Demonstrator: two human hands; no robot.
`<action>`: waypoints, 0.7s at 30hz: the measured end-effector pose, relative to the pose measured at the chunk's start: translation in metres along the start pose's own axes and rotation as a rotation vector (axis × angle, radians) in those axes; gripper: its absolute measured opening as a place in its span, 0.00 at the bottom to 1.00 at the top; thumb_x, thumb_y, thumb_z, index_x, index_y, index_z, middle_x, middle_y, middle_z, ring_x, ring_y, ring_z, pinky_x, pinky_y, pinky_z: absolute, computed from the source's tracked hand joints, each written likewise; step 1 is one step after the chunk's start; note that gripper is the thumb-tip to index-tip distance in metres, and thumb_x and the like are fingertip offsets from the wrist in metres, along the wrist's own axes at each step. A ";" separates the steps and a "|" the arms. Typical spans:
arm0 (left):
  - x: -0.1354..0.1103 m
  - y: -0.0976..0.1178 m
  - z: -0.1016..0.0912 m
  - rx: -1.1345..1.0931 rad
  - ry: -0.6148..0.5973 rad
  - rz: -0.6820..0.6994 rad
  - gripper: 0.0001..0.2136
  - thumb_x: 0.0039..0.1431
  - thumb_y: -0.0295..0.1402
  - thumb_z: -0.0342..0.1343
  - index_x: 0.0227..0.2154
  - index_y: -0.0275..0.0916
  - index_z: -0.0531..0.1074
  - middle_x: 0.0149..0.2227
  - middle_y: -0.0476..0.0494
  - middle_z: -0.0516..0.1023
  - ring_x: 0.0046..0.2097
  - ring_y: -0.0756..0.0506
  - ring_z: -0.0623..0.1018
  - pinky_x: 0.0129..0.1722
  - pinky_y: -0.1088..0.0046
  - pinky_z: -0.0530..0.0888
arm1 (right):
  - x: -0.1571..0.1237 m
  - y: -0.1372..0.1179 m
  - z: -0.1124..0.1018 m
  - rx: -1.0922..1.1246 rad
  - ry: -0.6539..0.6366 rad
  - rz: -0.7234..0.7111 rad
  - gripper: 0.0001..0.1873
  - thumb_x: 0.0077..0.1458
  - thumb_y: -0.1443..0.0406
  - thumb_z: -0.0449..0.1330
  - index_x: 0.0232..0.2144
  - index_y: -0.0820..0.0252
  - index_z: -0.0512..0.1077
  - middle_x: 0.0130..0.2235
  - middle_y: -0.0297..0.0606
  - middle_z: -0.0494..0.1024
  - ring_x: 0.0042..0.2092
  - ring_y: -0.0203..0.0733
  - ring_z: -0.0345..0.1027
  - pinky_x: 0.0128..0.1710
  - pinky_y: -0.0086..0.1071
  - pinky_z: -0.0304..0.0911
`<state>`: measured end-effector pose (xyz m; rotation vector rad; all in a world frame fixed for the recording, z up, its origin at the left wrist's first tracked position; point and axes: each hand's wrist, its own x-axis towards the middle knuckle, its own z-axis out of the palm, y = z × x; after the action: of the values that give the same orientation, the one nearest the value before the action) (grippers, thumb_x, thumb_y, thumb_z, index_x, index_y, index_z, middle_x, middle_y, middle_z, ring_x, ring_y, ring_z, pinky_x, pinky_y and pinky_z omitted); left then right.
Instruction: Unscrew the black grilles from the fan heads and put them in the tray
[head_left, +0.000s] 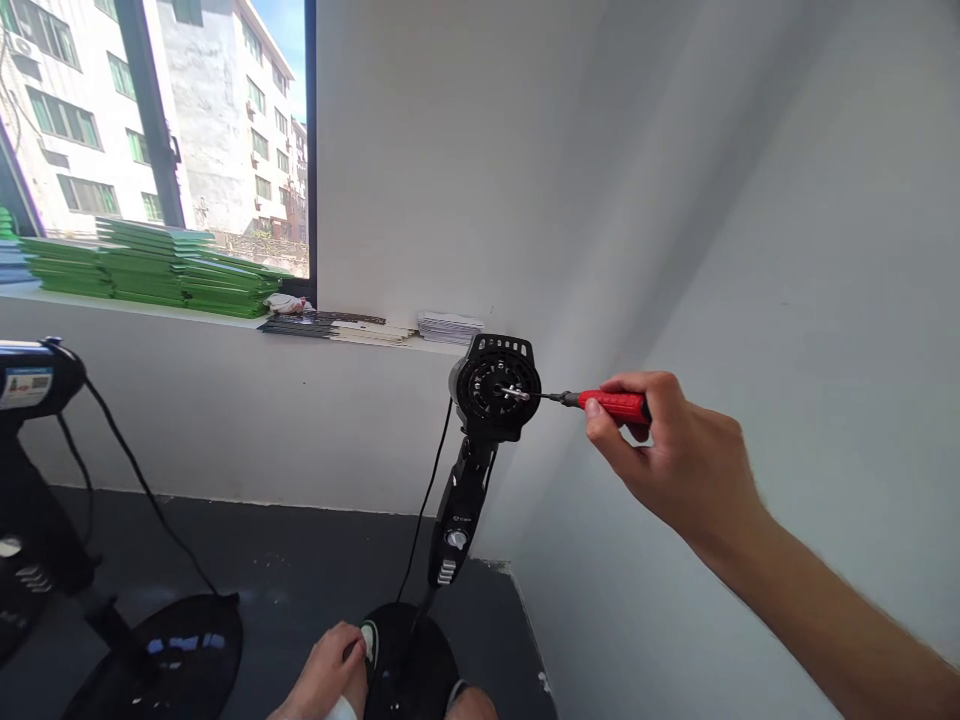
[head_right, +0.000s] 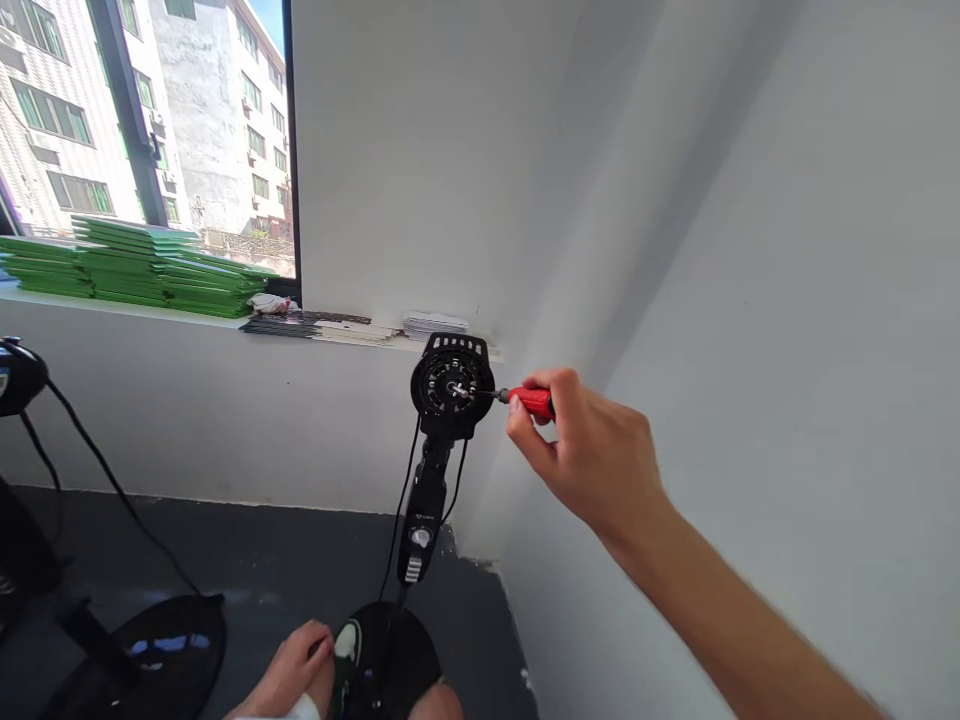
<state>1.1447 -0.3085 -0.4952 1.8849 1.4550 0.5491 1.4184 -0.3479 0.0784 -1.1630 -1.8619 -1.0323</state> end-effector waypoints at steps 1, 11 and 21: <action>0.000 -0.001 0.001 -0.003 0.007 0.005 0.17 0.68 0.36 0.44 0.35 0.44 0.79 0.41 0.45 0.83 0.47 0.43 0.80 0.50 0.72 0.72 | 0.000 0.000 0.000 0.005 -0.001 0.000 0.03 0.64 0.63 0.56 0.39 0.54 0.64 0.29 0.28 0.81 0.19 0.30 0.61 0.20 0.29 0.57; 0.001 -0.006 0.006 0.030 0.017 0.007 0.16 0.68 0.37 0.45 0.36 0.45 0.80 0.42 0.45 0.83 0.47 0.43 0.80 0.50 0.74 0.72 | -0.004 0.003 -0.003 0.013 -0.061 -0.015 0.03 0.65 0.63 0.55 0.39 0.55 0.64 0.29 0.28 0.80 0.19 0.30 0.60 0.22 0.28 0.55; 0.001 -0.010 0.010 0.022 0.034 0.022 0.16 0.68 0.37 0.45 0.35 0.45 0.80 0.41 0.46 0.82 0.46 0.44 0.80 0.49 0.73 0.72 | -0.003 -0.009 -0.004 -0.179 -0.140 -0.051 0.19 0.71 0.49 0.48 0.36 0.57 0.65 0.15 0.25 0.64 0.14 0.32 0.53 0.18 0.27 0.41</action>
<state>1.1453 -0.3086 -0.5094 1.9195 1.4684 0.5804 1.4112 -0.3549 0.0752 -1.3272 -1.9480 -1.1930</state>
